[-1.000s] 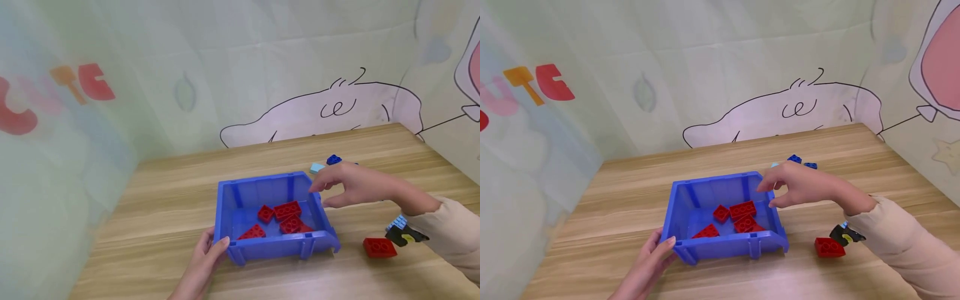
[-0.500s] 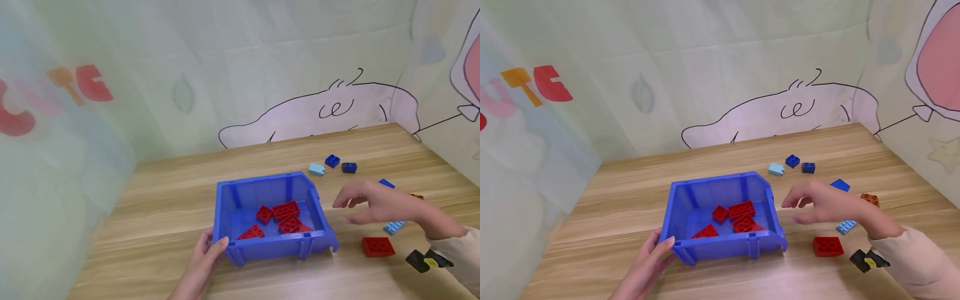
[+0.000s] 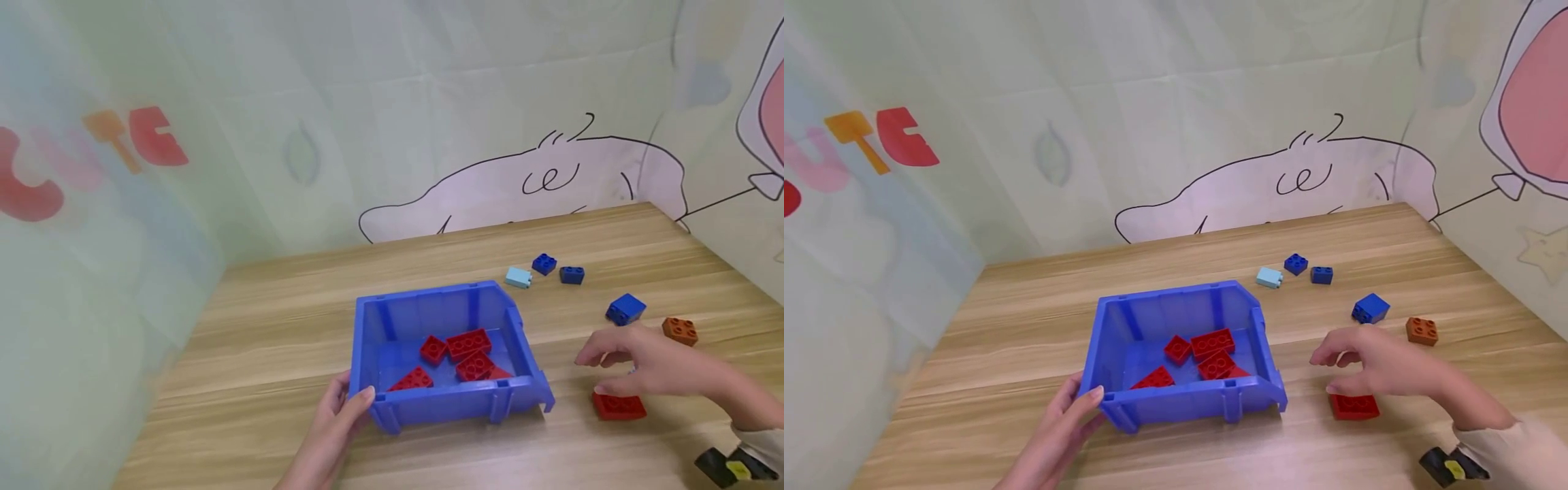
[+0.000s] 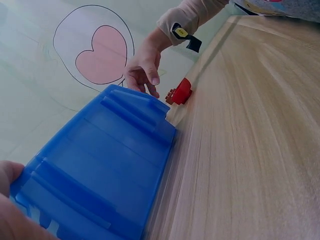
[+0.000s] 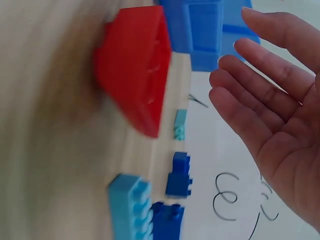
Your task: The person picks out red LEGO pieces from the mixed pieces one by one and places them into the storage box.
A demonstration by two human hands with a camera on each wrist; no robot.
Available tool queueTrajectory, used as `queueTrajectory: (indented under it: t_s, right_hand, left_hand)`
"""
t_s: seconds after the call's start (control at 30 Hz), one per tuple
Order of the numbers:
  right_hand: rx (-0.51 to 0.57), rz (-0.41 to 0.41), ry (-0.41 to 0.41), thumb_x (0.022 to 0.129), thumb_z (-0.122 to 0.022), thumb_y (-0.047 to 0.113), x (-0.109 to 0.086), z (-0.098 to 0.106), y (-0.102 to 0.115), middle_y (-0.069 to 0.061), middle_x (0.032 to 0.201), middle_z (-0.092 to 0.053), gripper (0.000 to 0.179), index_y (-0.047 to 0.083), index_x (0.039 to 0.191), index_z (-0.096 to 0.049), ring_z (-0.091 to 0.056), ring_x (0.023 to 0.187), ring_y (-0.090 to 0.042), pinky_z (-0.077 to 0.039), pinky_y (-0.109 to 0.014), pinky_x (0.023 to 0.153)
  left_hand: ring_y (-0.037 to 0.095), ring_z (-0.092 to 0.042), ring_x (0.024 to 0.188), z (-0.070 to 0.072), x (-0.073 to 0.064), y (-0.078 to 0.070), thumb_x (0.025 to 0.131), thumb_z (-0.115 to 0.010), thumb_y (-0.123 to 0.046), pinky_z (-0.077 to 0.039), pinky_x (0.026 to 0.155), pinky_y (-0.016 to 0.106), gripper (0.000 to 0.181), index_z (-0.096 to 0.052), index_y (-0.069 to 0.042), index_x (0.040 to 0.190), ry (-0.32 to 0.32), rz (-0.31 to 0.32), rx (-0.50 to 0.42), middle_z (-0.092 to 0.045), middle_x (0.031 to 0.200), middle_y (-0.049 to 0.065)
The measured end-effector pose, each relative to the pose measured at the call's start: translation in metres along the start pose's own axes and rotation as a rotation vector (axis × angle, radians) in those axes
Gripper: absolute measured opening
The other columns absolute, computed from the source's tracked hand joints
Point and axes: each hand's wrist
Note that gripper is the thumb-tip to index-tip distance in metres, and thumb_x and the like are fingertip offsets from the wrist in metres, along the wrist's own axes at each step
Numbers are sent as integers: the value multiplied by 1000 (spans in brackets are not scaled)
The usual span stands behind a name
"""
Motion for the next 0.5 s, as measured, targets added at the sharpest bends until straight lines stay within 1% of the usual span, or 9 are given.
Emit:
queueTrajectory:
  t_s: [0.13,0.33,0.4,0.5]
  right_hand:
    - [-25,-24,-9,80,-73,18,-10,-2,-5,3,100,-64,26,13,104,-66,-59,87,-8,-54,-25,67]
    - [-44,-93,-11,76,-76,24,-21,-7,-8,7,100,-62,30,17,103,-66,-57,86,-5,-53,-24,67]
    - [-45,-93,-7,75,-77,24,-24,-9,-10,8,100,-63,30,17,103,-66,-58,86,-5,-53,-23,68]
    - [-49,-78,-14,74,-78,23,-27,-11,-13,9,99,-64,31,16,102,-67,-58,85,-4,-53,-23,67]
  left_hand:
    - [15,-53,109,0,0,0,91,-53,-14,-45,93,26,50,-30,7,131,0,1,-3,-48,128,18]
    - [16,-52,111,0,1,-1,91,-54,-14,-44,94,25,51,-30,7,131,10,-4,-12,-47,128,19]
    - [16,-52,111,0,1,-1,91,-54,-14,-44,94,25,52,-30,6,131,10,5,-11,-47,129,19]
    - [16,-52,110,1,0,-1,91,-54,-14,-44,94,26,51,-30,7,131,11,1,-11,-48,128,19]
Point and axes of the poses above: each hand's wrist, its own x-axis towards the middle knuckle, its own z-axis out of the back of the hand, y = z × x
